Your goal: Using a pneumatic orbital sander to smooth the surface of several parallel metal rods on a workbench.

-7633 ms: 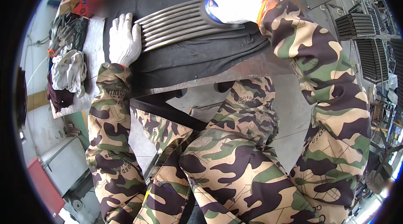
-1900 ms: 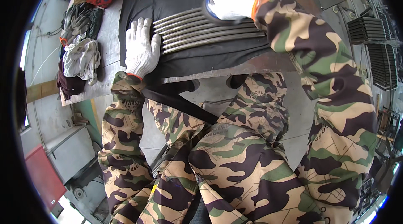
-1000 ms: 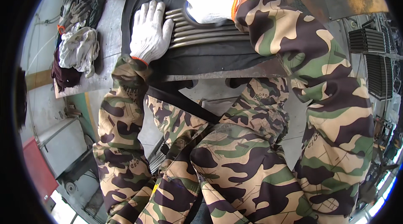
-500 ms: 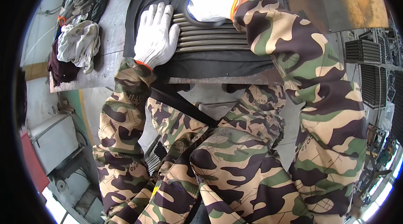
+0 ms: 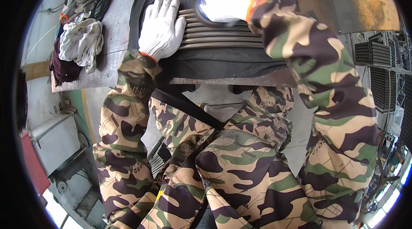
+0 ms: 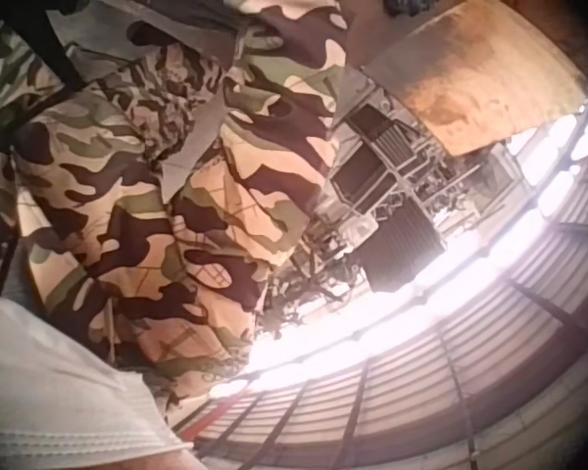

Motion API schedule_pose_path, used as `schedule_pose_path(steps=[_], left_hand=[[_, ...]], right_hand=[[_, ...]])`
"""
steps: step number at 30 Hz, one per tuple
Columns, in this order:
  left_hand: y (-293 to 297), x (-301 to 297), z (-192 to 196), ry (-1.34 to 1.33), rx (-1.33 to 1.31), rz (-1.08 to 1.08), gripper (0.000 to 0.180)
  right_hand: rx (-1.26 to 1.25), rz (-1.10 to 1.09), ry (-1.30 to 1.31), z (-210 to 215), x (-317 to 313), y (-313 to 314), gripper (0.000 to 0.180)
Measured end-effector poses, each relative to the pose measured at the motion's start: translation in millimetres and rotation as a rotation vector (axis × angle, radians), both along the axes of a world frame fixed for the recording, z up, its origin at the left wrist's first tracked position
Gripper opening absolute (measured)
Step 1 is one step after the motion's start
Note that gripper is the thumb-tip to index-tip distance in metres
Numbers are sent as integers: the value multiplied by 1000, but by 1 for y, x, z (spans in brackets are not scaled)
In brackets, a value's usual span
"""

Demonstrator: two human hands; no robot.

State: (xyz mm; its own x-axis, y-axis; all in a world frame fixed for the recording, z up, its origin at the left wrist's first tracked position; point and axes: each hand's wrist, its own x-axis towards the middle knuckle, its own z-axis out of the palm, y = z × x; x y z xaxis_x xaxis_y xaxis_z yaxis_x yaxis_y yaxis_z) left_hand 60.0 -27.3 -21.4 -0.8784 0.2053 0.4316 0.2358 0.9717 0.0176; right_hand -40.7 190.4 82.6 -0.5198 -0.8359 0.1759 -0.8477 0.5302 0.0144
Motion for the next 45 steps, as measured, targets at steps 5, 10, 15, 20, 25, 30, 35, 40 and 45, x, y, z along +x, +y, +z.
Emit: schedule_pose_path(steps=[5, 10, 15, 20, 25, 30, 35, 40, 45], left_hand=[[-6, -3, 1, 10, -41, 40, 55], [8, 7, -7, -29, 3, 17, 57], [-5, -9, 1, 25, -7, 6, 52], [1, -2, -5, 110, -41, 0, 52], [0, -10, -3, 114, -63, -1, 50], [-8, -28, 1, 26, -52, 28, 51], [-2, -24, -2, 38, -70, 39, 51], [-5, -5, -3, 26, -63, 50, 55], [-1, -11, 6, 125, 16, -121, 55]], right_hand=[[73, -57, -46, 4, 7, 5, 28], [10, -36, 21, -3, -14, 14, 29], [36, -63, -54, 0, 6, 8, 29], [-7, -54, 1, -1, -10, 18, 27], [103, -98, -34, -13, -1, 29, 31], [17, -47, 37, -16, 15, 54, 27], [-1, -85, 91, -26, -1, 70, 23], [16, -77, 44, -25, -3, 44, 23], [90, -131, 1, -14, 4, 41, 26]])
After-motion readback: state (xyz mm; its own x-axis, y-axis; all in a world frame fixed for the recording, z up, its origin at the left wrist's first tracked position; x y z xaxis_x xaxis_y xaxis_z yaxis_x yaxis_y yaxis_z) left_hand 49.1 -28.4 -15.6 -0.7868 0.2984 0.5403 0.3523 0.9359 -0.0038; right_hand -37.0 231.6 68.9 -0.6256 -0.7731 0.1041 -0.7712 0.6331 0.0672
